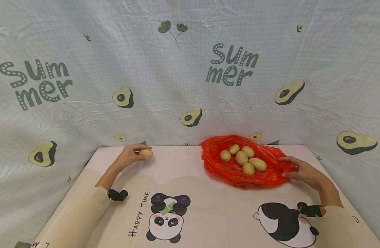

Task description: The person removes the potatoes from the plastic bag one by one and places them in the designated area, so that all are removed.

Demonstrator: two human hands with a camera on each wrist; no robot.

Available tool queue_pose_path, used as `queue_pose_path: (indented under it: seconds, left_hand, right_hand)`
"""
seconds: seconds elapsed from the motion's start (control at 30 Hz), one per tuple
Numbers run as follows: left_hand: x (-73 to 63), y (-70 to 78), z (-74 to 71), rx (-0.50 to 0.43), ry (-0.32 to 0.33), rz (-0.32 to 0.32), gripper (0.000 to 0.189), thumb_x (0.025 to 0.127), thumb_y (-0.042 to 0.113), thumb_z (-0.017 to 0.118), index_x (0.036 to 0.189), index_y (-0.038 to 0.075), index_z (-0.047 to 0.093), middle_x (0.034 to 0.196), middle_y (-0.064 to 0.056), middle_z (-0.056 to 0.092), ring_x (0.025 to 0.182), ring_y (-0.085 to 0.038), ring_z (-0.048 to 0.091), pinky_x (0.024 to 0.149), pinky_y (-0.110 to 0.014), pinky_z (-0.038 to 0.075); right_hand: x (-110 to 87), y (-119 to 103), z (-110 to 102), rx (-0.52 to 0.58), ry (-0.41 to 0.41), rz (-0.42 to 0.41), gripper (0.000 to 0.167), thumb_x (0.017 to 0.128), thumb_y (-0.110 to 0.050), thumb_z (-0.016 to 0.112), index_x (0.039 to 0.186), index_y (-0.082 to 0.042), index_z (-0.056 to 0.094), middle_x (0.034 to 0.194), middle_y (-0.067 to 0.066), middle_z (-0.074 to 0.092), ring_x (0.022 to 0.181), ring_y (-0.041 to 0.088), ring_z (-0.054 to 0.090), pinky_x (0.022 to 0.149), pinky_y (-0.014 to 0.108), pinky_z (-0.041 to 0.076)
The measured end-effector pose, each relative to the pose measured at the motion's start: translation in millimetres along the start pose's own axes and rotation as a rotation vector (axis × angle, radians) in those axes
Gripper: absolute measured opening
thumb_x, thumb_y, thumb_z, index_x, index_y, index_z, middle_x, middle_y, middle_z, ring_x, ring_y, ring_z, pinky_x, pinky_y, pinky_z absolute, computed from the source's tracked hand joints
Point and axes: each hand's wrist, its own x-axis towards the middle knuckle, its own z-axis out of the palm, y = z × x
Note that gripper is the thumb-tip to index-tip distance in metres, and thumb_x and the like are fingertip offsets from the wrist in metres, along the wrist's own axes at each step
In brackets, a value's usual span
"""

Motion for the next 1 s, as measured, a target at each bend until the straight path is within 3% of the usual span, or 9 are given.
queue_pose_path:
  seconds: [0.27, 0.5, 0.67, 0.9, 1.0]
  left_hand:
    - [12.9, -8.3, 4.2, 0.026, 0.004, -0.033, 0.045, 0.080, 0.003, 0.085, 0.123, 0.002, 0.072, 0.124, -0.019, 0.069, 0.105, -0.028, 0.063, 0.085, -0.029, 0.051]
    - [25.4, -11.8, 3.4, 0.080, 0.008, -0.108, 0.045, 0.080, 0.007, 0.085, 0.123, 0.003, 0.072, 0.126, -0.017, 0.068, 0.111, -0.032, 0.063, 0.093, -0.041, 0.049]
    - [27.3, -14.3, 3.3, 0.087, -0.013, -0.148, 0.043, 0.081, 0.006, 0.085, 0.122, 0.003, 0.071, 0.128, -0.019, 0.066, 0.114, -0.036, 0.062, 0.096, -0.046, 0.049]
    - [25.8, -6.8, -2.1, 0.086, -0.094, -0.164, 0.030, 0.089, 0.006, 0.077, 0.118, 0.003, 0.070, 0.127, -0.020, 0.064, 0.112, -0.036, 0.063, 0.081, -0.036, 0.054]
    - [24.8, -8.8, -4.8, 0.041, -0.134, -0.159, 0.025, 0.092, 0.007, 0.074, 0.117, 0.001, 0.070, 0.126, -0.020, 0.064, 0.106, -0.033, 0.063, 0.076, -0.032, 0.053]
  right_hand:
    - [0.8, -1.7, -0.6, 0.023, -0.011, 0.022, 0.077, 0.088, -0.021, 0.078, 0.149, 0.002, 0.035, 0.155, 0.039, 0.020, 0.132, 0.060, 0.029, 0.089, 0.051, 0.058]
    - [1.0, -1.7, -1.5, 0.012, -0.022, 0.010, 0.074, 0.090, -0.019, 0.076, 0.150, 0.001, 0.036, 0.154, 0.041, 0.021, 0.131, 0.061, 0.028, 0.089, 0.054, 0.057]
    - [2.9, -0.9, -0.6, 0.006, -0.022, 0.011, 0.074, 0.091, -0.019, 0.075, 0.150, 0.001, 0.036, 0.154, 0.040, 0.021, 0.132, 0.061, 0.028, 0.090, 0.054, 0.056]
    - [4.5, 0.8, -3.2, 0.021, -0.026, 0.018, 0.075, 0.089, -0.021, 0.077, 0.148, 0.001, 0.038, 0.154, 0.039, 0.022, 0.131, 0.060, 0.030, 0.086, 0.046, 0.059]
    - [4.4, 1.1, -3.3, 0.022, -0.025, 0.018, 0.075, 0.089, -0.022, 0.077, 0.149, 0.001, 0.037, 0.154, 0.039, 0.021, 0.131, 0.061, 0.029, 0.088, 0.050, 0.058]
